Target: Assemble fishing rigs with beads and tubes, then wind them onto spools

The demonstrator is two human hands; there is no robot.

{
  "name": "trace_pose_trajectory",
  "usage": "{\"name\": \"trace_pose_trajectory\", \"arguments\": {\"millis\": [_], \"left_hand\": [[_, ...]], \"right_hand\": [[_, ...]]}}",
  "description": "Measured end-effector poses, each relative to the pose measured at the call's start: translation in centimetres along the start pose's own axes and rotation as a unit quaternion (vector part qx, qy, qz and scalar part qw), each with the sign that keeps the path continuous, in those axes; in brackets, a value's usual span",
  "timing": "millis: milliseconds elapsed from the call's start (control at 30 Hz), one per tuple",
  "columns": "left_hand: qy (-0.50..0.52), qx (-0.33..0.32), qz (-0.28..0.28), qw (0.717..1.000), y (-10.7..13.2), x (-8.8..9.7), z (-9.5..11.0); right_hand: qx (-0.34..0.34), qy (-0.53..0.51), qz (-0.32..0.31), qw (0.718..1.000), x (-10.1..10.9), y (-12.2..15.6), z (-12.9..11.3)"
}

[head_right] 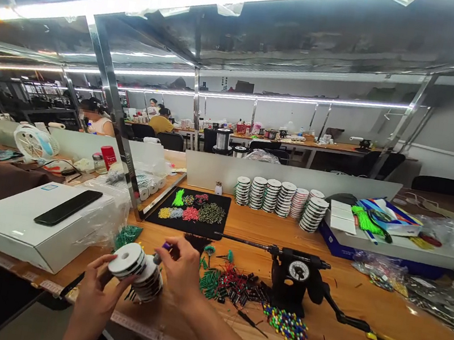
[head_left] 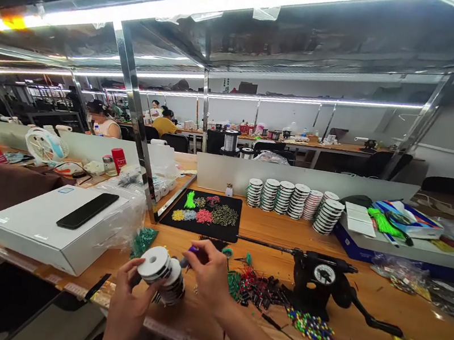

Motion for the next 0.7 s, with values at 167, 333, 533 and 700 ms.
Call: {"name": "trace_pose_trajectory", "arguments": {"millis": [167, 333, 533, 700], "left_hand": [[-0.060, -0.043, -0.051, 0.996, 0.2, -1.8, -0.3], [-0.119, -0.047, -0.110, 0.986, -0.1, -1.5, -0.5], [-0.138, -0.048, -0.013, 0.989, -1.1, 1.0, -1.1], [-0.211, -0.052, -0.008, 0.976, -1.8, 3.8, -4.1]], "right_hand": [[0.015, 0.044, 0.024, 0.999, 2.8, 0.3, 0.8], [0.097, 0.120, 0.007, 0.988, 2.2, 1.3, 1.4], [0.199, 0.139, -0.078, 0.967, -2.4, 1.8, 1.4], [0.121, 0.119, -0.105, 0.980, -2.9, 1.2, 1.6]]}}
Point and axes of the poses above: each hand's wrist, its own y-axis away from the middle knuckle, its own x-axis out of the back of the hand, z = x × y, the point moved 2 cm from there along -y, towards the middle knuckle, and after that the axes turned 5 degrees about y, right-handed, at the moved point
